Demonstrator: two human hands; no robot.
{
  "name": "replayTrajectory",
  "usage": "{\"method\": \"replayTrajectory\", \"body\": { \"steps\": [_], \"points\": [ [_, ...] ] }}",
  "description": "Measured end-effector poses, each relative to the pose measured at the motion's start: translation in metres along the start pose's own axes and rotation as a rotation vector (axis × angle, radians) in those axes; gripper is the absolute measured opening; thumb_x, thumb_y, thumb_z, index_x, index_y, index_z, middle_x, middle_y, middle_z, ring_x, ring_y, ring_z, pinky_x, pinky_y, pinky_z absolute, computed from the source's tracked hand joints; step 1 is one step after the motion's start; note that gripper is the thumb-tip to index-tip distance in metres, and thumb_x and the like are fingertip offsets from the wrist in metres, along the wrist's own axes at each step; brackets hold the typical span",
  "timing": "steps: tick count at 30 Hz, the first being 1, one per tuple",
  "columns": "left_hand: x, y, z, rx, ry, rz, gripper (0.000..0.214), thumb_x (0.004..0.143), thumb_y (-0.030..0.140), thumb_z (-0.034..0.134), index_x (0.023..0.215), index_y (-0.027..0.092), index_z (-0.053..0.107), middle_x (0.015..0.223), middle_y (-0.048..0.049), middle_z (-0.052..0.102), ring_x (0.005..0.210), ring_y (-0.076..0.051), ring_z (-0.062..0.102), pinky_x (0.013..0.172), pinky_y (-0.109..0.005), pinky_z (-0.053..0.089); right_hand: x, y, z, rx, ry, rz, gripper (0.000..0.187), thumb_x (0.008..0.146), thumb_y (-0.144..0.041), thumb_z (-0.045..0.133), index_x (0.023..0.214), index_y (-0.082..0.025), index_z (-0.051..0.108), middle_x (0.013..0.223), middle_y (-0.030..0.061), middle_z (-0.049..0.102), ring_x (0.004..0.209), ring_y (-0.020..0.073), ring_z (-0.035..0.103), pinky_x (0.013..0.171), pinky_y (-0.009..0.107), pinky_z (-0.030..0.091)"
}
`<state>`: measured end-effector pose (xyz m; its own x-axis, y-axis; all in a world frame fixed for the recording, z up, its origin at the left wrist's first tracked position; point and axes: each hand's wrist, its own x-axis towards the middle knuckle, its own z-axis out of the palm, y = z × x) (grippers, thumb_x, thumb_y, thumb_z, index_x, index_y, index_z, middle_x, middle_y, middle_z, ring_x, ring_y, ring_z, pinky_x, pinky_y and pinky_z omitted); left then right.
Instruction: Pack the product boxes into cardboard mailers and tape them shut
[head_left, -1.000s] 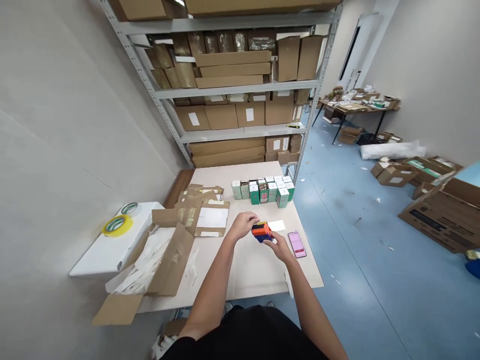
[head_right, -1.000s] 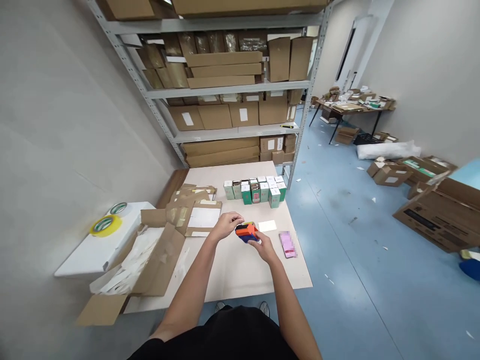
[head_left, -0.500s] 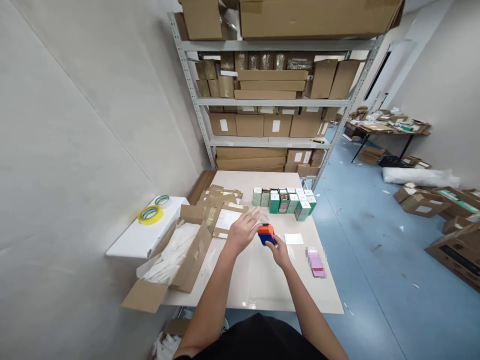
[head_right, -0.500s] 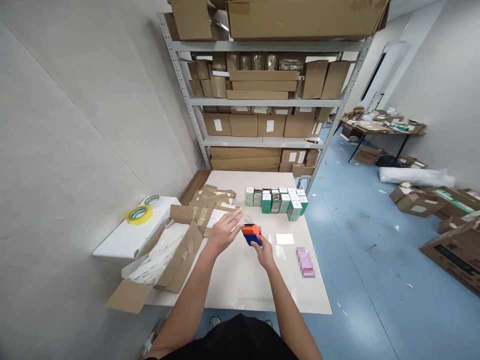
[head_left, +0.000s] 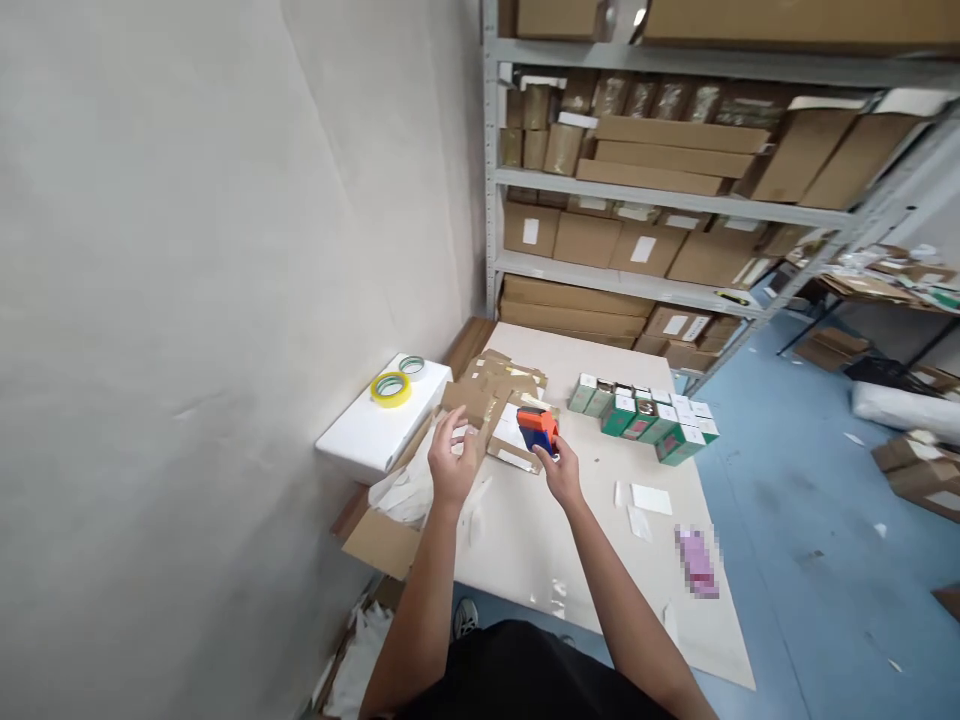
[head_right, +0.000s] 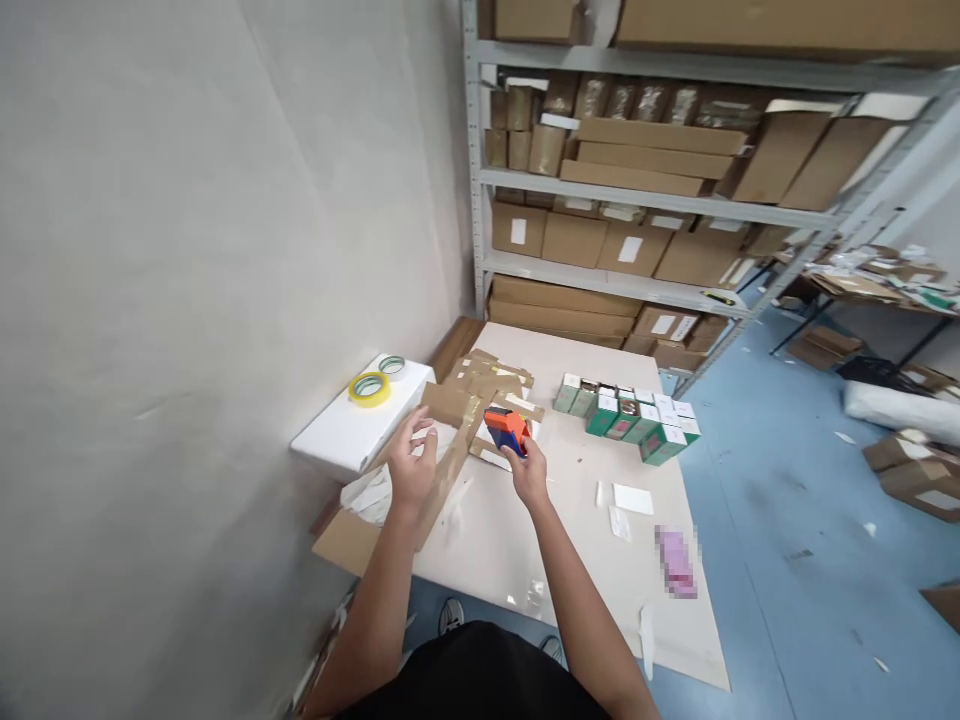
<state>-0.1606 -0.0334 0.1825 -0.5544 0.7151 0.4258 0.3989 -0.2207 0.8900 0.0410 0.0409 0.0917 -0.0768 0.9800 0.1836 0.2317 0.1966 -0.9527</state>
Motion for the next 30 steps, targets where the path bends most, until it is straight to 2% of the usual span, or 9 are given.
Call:
{"method": "replayTrajectory", "body": {
  "steps": [3,7,11,15,19,21,24,27,30],
  "points": [
    [0.009,-0.03,-0.043,0.039,0.048,-0.038,0.041,0.098,0.031,0.056,0.137,0.024,0.063,0.134,-0.0111,0.066,0.113,-0.025,0.067,0.088,-0.034,0.059,0.002,-0.003,0.059,-0.028,-0.08,-0.064,0.037,0.088,-0.057,0.064,0.096,-0.021,0.068,0.105,0.0112,0.07,0.105,0.0309,0.061,0.085,0.036,0.046],
    [0.023,-0.066,-0.11,0.118,0.148,-0.099,0.041,0.095,0.024,0.055,0.136,0.023,0.063,0.135,-0.0115,0.066,0.11,-0.022,0.069,0.083,-0.031,0.059,0.0,-0.005,0.143,-0.11,-0.148,-0.206,0.032,0.091,-0.053,0.064,0.089,-0.021,0.063,0.091,0.0075,0.067,0.087,0.0255,0.059,0.082,0.037,0.047],
    [0.029,-0.092,-0.171,0.199,0.251,-0.185,0.041,0.094,0.021,0.055,0.134,0.022,0.064,0.135,-0.0101,0.067,0.108,-0.02,0.07,0.082,-0.029,0.059,-0.002,-0.006,0.222,-0.236,-0.199,-0.332,0.023,0.094,-0.043,0.063,0.093,-0.02,0.063,0.094,0.0091,0.068,0.088,0.0256,0.059,0.082,0.038,0.047],
    [0.026,-0.11,-0.213,0.224,0.299,-0.239,0.042,0.094,0.022,0.055,0.135,0.021,0.063,0.137,-0.0107,0.067,0.108,-0.02,0.07,0.08,-0.028,0.059,0.006,-0.012,0.295,-0.442,-0.319,-0.348,0.017,0.094,-0.033,0.062,0.102,-0.018,0.067,0.108,0.0141,0.07,0.099,0.0291,0.061,0.088,0.04,0.047],
    [0.016,-0.121,-0.243,0.226,0.327,-0.275,0.045,0.093,0.022,0.056,0.137,0.021,0.061,0.138,-0.0119,0.065,0.107,-0.021,0.071,0.08,-0.029,0.06,0.017,-0.024,0.356,-0.643,-0.439,-0.329,0.025,0.091,-0.027,0.064,0.112,-0.014,0.069,0.117,0.0172,0.071,0.111,0.0319,0.06,0.099,0.042,0.043],
    [0.012,-0.125,-0.256,0.221,0.346,-0.295,0.044,0.093,0.023,0.056,0.136,0.021,0.061,0.138,-0.0121,0.065,0.105,-0.02,0.071,0.081,-0.029,0.06,0.02,-0.029,0.377,-0.706,-0.494,-0.346,0.026,0.091,-0.024,0.064,0.114,-0.013,0.07,0.117,0.0177,0.071,0.113,0.0323,0.06,0.102,0.043,0.041],
    [0.009,-0.129,-0.269,0.217,0.374,-0.318,0.042,0.094,0.025,0.055,0.135,0.022,0.062,0.136,-0.0116,0.067,0.105,-0.02,0.071,0.085,-0.031,0.059,0.022,-0.033,0.392,-0.734,-0.524,-0.369,0.025,0.089,-0.021,0.064,0.112,-0.013,0.072,0.114,0.0185,0.073,0.113,0.0326,0.06,0.104,0.044,0.039],
    [0.014,-0.135,-0.271,0.204,0.375,-0.332,0.041,0.094,0.026,0.055,0.134,0.021,0.063,0.133,-0.0115,0.068,0.105,-0.02,0.071,0.086,-0.032,0.059,0.021,-0.031,0.393,-0.662,-0.484,-0.383,0.03,0.085,-0.022,0.068,0.114,-0.014,0.072,0.117,0.0187,0.072,0.116,0.0338,0.059,0.104,0.045,0.039],
    [0.024,-0.139,-0.259,0.163,0.307,-0.327,0.041,0.093,0.025,0.055,0.133,0.021,0.064,0.133,-0.0119,0.069,0.104,-0.021,0.072,0.085,-0.033,0.059,0.019,-0.029,0.382,-0.488,-0.388,-0.43,0.037,0.086,-0.024,0.067,0.122,-0.017,0.07,0.125,0.0159,0.07,0.121,0.0331,0.056,0.105,0.046,0.042]
  ]
}}
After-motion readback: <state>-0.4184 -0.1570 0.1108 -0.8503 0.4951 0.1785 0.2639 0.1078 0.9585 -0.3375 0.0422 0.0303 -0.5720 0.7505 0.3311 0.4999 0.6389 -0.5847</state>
